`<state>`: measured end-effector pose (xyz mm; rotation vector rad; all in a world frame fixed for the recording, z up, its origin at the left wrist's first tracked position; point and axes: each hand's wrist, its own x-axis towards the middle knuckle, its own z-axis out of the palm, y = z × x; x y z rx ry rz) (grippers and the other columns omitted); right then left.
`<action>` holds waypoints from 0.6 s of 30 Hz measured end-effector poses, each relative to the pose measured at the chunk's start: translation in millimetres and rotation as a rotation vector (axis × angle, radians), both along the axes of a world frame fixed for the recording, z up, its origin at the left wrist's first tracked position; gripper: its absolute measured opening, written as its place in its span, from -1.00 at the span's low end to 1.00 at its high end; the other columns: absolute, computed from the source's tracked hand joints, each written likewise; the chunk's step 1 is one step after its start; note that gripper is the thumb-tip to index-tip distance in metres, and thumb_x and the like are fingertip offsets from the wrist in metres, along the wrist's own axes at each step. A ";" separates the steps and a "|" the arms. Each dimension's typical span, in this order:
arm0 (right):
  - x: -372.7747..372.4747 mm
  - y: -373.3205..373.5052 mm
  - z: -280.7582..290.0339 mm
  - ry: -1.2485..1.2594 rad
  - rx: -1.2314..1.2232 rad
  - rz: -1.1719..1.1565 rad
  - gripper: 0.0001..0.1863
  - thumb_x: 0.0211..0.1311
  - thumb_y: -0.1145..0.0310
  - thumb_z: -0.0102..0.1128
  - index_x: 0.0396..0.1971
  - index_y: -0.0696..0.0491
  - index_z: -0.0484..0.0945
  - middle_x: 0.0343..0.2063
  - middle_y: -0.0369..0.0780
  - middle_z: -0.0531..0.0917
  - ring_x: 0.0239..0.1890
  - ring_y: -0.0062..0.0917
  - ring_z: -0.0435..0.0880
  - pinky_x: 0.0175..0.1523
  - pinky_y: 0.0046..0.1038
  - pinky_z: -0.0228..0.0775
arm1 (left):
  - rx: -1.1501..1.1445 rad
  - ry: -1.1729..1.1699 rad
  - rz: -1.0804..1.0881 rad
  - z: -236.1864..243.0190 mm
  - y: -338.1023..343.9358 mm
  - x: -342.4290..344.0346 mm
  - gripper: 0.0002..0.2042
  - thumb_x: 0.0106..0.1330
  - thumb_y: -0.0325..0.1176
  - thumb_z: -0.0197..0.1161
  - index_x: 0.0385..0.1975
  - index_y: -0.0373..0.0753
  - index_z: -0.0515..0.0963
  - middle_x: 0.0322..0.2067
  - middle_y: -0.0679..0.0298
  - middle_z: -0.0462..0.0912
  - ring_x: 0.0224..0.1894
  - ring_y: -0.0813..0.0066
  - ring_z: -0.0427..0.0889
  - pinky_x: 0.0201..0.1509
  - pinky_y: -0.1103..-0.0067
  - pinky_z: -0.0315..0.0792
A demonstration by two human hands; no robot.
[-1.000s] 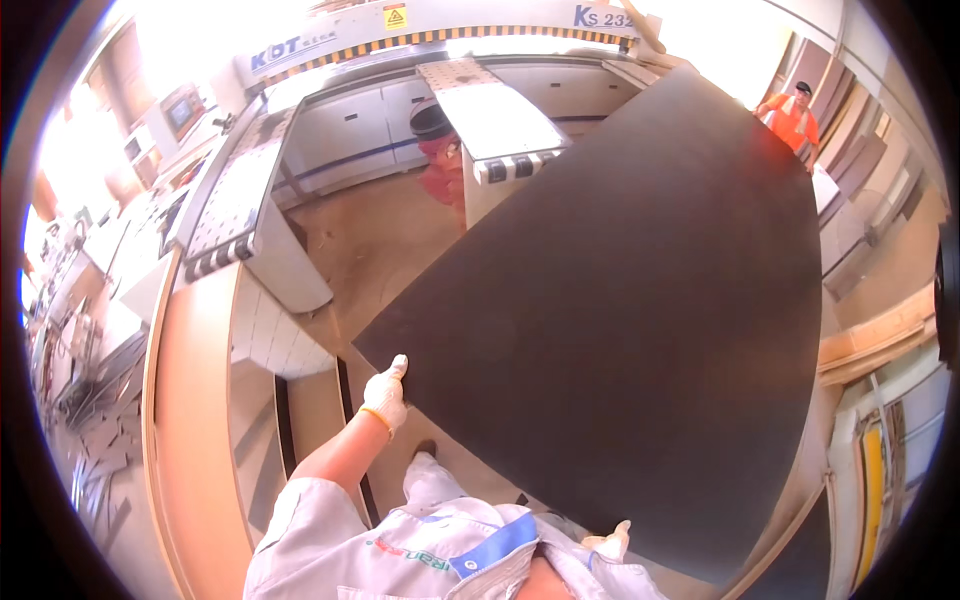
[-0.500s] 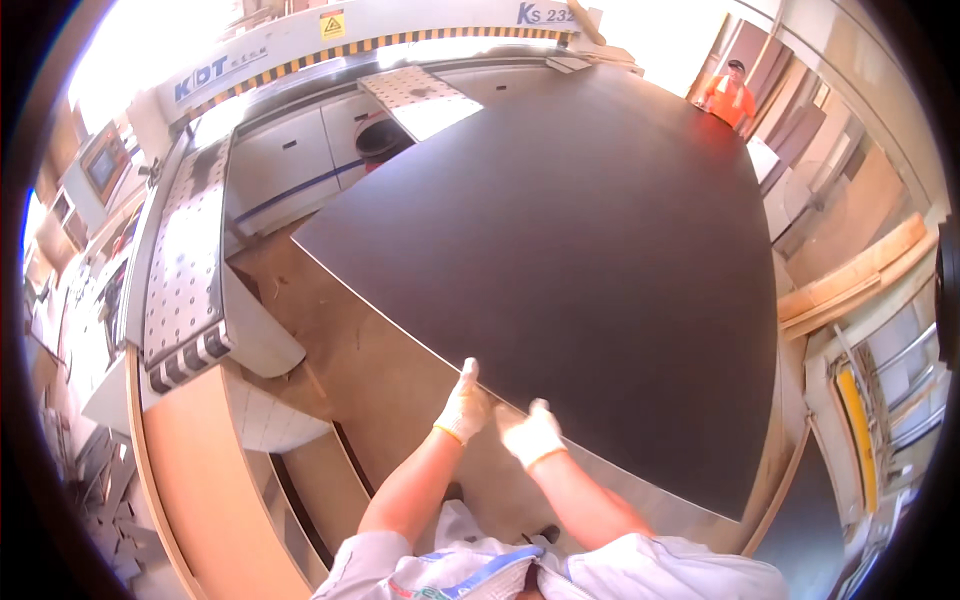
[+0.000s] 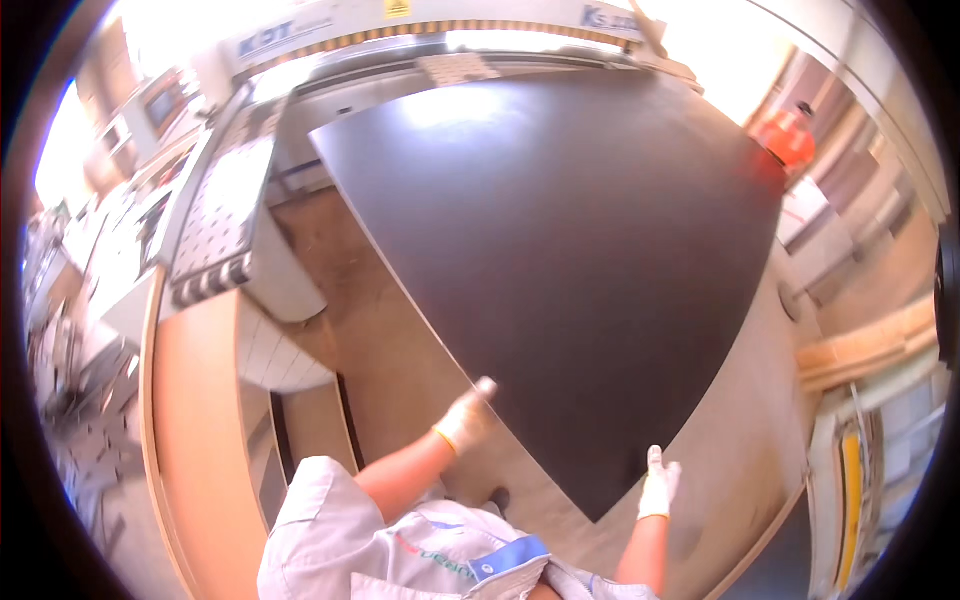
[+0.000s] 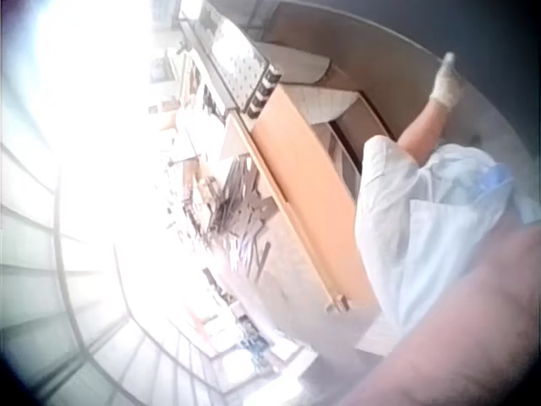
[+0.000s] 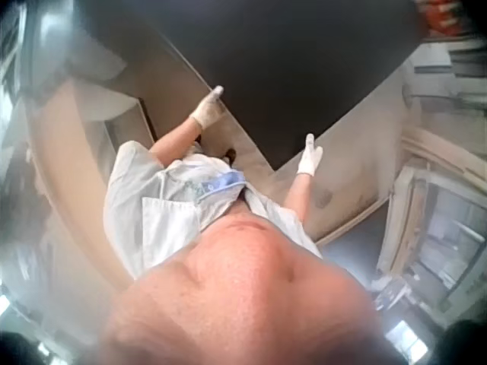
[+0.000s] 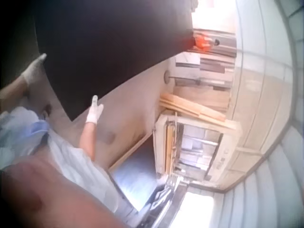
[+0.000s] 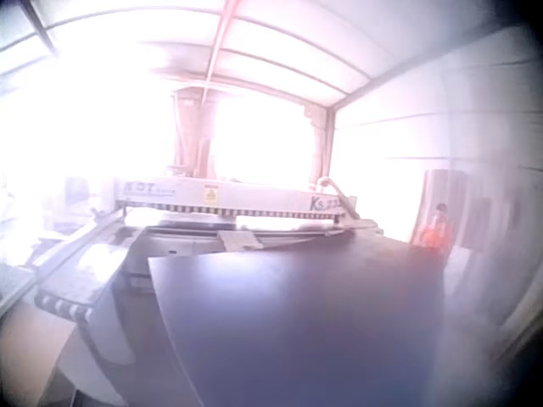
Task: The person feeds a large wooden panel into a cutting machine, removes a cut piece, and turns and reloads the panel into the machine with another worker.
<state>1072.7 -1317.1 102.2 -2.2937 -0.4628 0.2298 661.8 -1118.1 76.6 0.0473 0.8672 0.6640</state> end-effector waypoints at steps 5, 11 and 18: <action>-85.3 59.2 -30.4 0.921 0.342 -0.090 -0.05 0.46 -0.16 0.76 0.39 0.40 0.57 0.25 -0.06 0.75 0.11 -0.27 0.77 0.25 -0.08 0.75 | 0.191 0.391 0.147 29.4 -93.0 18.9 -0.57 0.55 -0.23 0.67 0.26 -0.31 0.76 0.25 0.10 0.82 0.37 0.31 0.71 0.50 0.23 0.56; -200.3 62.0 52.6 1.138 0.487 0.120 -0.52 0.67 0.23 0.56 0.28 0.28 0.66 0.13 -0.02 0.84 -0.04 -0.19 0.90 0.08 -0.09 0.88 | 0.198 0.392 0.334 78.2 -78.9 -89.4 -0.61 0.50 -0.27 0.69 0.16 -0.37 0.81 0.05 0.10 0.92 0.00 0.24 0.89 0.12 0.28 0.73; -356.5 72.4 214.9 1.299 0.539 0.572 -0.62 0.68 0.17 0.50 0.19 0.17 0.79 0.04 -0.13 0.91 -0.01 -0.24 0.95 0.05 -0.18 0.87 | 0.533 0.394 0.472 209.9 -73.4 -255.7 -0.75 0.61 -0.37 0.53 0.14 -0.34 0.78 -0.03 0.17 0.90 -0.05 0.30 0.91 0.09 0.31 0.83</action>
